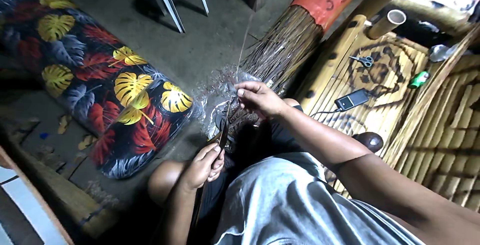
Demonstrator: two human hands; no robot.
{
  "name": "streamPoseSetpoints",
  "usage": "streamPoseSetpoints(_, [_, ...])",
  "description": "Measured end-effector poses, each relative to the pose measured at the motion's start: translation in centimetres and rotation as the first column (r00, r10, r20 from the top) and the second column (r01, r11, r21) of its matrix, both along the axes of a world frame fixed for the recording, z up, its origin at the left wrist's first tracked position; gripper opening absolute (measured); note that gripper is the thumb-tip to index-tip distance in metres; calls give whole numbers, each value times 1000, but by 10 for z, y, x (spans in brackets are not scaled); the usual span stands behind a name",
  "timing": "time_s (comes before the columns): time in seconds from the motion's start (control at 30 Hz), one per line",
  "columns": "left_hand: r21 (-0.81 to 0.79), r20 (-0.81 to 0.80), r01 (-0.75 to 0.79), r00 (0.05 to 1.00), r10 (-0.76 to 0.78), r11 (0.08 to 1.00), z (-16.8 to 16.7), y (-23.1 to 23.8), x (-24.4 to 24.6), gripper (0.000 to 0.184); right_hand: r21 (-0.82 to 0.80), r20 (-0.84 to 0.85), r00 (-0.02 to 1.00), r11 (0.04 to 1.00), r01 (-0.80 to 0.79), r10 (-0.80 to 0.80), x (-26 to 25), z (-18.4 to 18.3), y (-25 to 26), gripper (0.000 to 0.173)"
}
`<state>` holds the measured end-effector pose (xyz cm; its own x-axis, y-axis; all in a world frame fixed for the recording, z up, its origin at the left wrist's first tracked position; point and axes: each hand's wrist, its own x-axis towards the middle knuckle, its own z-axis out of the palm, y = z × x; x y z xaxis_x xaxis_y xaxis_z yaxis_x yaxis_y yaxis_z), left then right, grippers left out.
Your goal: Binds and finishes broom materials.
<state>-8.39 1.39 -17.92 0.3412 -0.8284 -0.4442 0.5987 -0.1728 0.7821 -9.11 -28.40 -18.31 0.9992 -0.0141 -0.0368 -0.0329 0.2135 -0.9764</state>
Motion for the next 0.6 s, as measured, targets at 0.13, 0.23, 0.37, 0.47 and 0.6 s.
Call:
streamPoseSetpoints(0.13, [-43, -62, 22, 998, -24, 999, 0, 2, 2, 35, 28, 21, 998, 998, 52, -53, 8, 2, -14, 34])
streamPoseSetpoints(0.23, [-199, -253, 2, 966, -54, 980, -4, 6, 7, 32, 26, 49, 995, 996, -85, 83, -4, 1, 3, 31])
streamPoseSetpoints(0.37, [-334, -463, -7, 872, -157, 943, -5, 10, 14, 29, 68, 118, 967, 970, -234, 225, -17, -14, 31, 31])
streamPoseSetpoints(0.47, [-348, -461, 29, 865, -198, 937, -4, 11, 14, 28, 78, 174, 971, 981, -179, 164, -9, -11, 25, 29])
streamPoseSetpoints(0.6, [-340, -441, 39, 876, -195, 940, -2, 10, 13, 27, 84, 209, 975, 992, -96, 77, 8, 4, 2, 29])
